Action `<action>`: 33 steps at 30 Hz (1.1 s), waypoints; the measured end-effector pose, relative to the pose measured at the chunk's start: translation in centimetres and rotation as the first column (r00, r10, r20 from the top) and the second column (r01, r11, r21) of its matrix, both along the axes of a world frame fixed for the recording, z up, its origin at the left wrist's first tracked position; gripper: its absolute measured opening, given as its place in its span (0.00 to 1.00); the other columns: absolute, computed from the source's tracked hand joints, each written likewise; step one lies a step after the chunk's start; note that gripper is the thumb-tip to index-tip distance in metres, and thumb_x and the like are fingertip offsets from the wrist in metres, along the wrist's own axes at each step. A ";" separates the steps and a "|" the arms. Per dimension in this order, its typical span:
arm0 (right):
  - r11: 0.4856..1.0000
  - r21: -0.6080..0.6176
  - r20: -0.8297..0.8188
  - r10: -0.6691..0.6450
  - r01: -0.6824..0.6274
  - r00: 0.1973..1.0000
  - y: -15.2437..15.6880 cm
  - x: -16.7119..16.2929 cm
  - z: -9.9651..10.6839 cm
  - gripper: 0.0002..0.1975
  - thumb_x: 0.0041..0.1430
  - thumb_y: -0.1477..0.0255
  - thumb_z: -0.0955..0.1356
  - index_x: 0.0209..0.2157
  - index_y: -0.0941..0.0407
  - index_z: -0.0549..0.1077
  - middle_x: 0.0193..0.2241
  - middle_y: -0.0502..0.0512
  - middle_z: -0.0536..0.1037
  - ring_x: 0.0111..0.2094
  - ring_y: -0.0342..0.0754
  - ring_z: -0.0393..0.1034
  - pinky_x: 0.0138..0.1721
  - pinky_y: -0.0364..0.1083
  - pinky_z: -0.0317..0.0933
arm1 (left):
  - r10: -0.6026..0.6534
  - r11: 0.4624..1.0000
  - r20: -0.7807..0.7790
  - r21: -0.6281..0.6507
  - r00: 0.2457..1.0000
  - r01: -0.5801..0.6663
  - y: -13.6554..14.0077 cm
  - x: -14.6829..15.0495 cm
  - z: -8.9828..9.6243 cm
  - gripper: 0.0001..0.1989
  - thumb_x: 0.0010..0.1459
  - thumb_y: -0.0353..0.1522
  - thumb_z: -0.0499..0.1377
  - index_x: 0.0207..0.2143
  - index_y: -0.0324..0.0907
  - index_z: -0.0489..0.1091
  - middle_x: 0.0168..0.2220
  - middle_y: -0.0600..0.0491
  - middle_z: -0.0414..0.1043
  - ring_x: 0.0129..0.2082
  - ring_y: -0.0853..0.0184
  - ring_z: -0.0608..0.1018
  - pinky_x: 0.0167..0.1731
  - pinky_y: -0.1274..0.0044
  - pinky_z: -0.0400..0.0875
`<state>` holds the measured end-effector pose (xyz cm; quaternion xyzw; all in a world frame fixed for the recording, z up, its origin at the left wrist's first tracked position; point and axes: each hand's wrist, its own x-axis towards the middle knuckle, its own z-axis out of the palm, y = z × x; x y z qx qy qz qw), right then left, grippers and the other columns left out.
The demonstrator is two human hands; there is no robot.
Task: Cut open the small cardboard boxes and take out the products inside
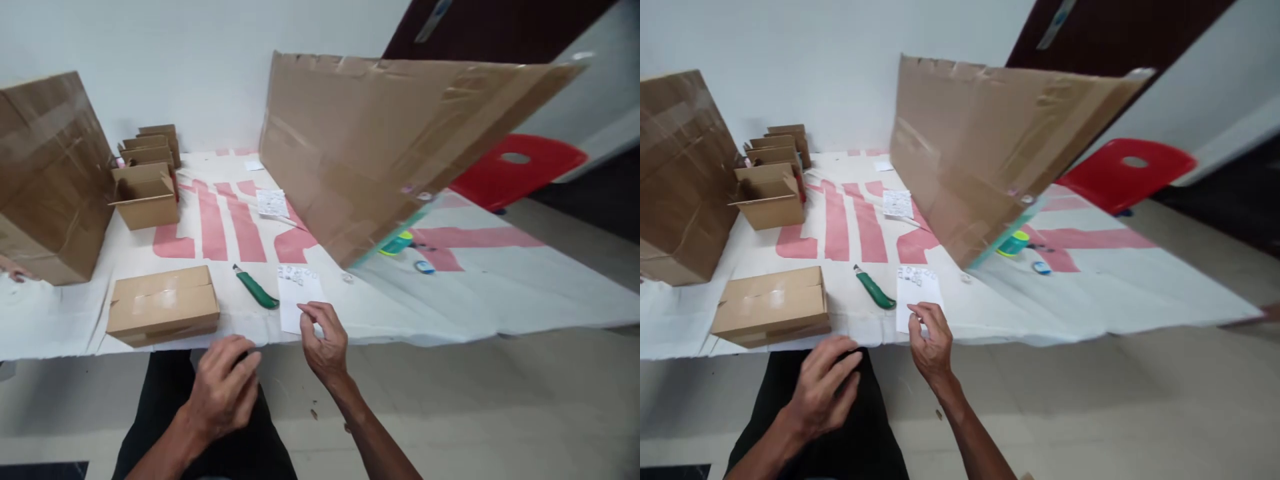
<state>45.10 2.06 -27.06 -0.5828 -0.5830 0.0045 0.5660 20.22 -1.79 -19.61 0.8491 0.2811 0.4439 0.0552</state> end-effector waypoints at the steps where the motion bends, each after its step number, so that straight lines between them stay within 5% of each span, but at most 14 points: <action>1: 0.999 -0.015 0.001 0.047 -0.047 0.999 0.1 -0.9 0.4 0.10 0.70 0.70 0.66 0.41 0.53 0.81 0.39 0.57 0.78 0.41 0.52 0.76 0.39 0.50 0.72 | 0.078 0.997 0.024 0.020 0.997 -0.079 -0.8 -1.9 1.3 0.19 0.62 0.21 0.60 0.55 0.40 0.73 0.48 0.41 0.79 0.51 0.56 0.81 0.50 0.63 0.81; 3: 0.989 -0.048 0.000 0.140 -0.140 0.990 0.4 -2.8 1.2 0.10 0.70 0.69 0.66 0.42 0.52 0.81 0.40 0.58 0.78 0.40 0.52 0.76 0.38 0.50 0.73 | 0.299 0.952 0.055 0.058 0.953 -0.302 -1.9 -5.9 3.3 0.22 0.61 0.19 0.63 0.56 0.43 0.74 0.47 0.44 0.77 0.51 0.56 0.80 0.50 0.63 0.80; 6: 0.958 -0.097 -0.003 0.270 -0.269 0.963 0.9 -5.4 2.5 0.10 0.71 0.68 0.67 0.46 0.52 0.80 0.42 0.59 0.79 0.38 0.52 0.76 0.39 0.52 0.75 | 0.586 0.789 0.146 0.123 0.797 -0.602 -1.9 -12.2 4.6 0.24 0.58 0.24 0.69 0.55 0.48 0.75 0.49 0.45 0.75 0.50 0.54 0.79 0.51 0.59 0.79; 8: 0.932 -0.111 -0.010 0.346 -0.345 0.938 1.2 -7.0 3.1 0.11 0.71 0.67 0.67 0.50 0.51 0.79 0.45 0.59 0.79 0.39 0.52 0.77 0.40 0.53 0.76 | 0.671 0.735 0.182 -0.030 0.719 -0.678 -0.7 -16.0 4.3 0.22 0.59 0.32 0.71 0.55 0.47 0.75 0.52 0.45 0.75 0.55 0.52 0.78 0.53 0.59 0.79; 11: 0.886 -0.109 -0.009 0.452 -0.451 0.892 1.5 -8.8 3.4 0.14 0.72 0.67 0.67 0.56 0.51 0.76 0.50 0.60 0.79 0.43 0.53 0.78 0.41 0.53 0.76 | 0.629 0.739 0.252 -0.488 0.736 -0.465 2.1 -19.7 3.0 0.27 0.64 0.45 0.66 0.61 0.45 0.70 0.63 0.41 0.71 0.65 0.48 0.74 0.56 0.59 0.78; 14: 0.882 -0.139 0.046 0.460 -0.451 0.887 2.2 -8.9 3.0 0.16 0.73 0.64 0.67 0.59 0.52 0.75 0.53 0.63 0.78 0.47 0.55 0.78 0.44 0.54 0.76 | 0.468 0.704 0.297 -0.694 0.832 -0.149 4.9 -21.1 1.6 0.39 0.58 0.52 0.70 0.65 0.46 0.65 0.71 0.37 0.64 0.72 0.42 0.67 0.63 0.56 0.73; 18: 0.938 -0.248 0.275 0.306 -0.241 0.911 3.6 -5.9 1.0 0.15 0.73 0.61 0.65 0.52 0.53 0.77 0.46 0.63 0.79 0.47 0.59 0.76 0.46 0.57 0.73 | 0.288 0.682 0.356 -0.728 0.889 0.070 7.5 -21.3 0.0 0.47 0.48 0.51 0.76 0.65 0.48 0.62 0.74 0.37 0.59 0.75 0.41 0.62 0.69 0.54 0.64; 21: 0.932 -0.342 0.439 0.273 -0.121 0.856 4.5 -3.1 -0.8 0.14 0.71 0.60 0.66 0.48 0.54 0.78 0.39 0.61 0.78 0.41 0.59 0.74 0.41 0.56 0.71 | 0.237 0.688 0.408 -0.711 0.882 0.145 8.2 -21.3 -0.8 0.47 0.45 0.50 0.79 0.61 0.49 0.61 0.74 0.37 0.58 0.75 0.43 0.62 0.70 0.54 0.60; 27: 0.900 -0.436 0.567 0.286 -0.013 0.773 6.1 -1.3 -2.9 0.09 0.66 0.64 0.69 0.43 0.52 0.76 0.37 0.58 0.76 0.39 0.56 0.72 0.38 0.51 0.66 | 0.222 0.691 0.442 -0.700 0.869 0.180 7.3 -21.3 -1.5 0.38 0.51 0.52 0.75 0.54 0.49 0.60 0.74 0.38 0.56 0.73 0.45 0.64 0.67 0.56 0.63; 33: 0.898 -0.440 0.565 0.258 0.022 0.784 7.3 -2.8 -3.2 0.07 0.65 0.67 0.66 0.41 0.53 0.74 0.35 0.58 0.75 0.37 0.56 0.69 0.35 0.51 0.62 | 0.225 0.696 0.386 -0.706 0.895 0.129 6.1 -20.9 -0.7 0.33 0.51 0.50 0.75 0.49 0.47 0.63 0.72 0.39 0.60 0.71 0.45 0.67 0.65 0.55 0.65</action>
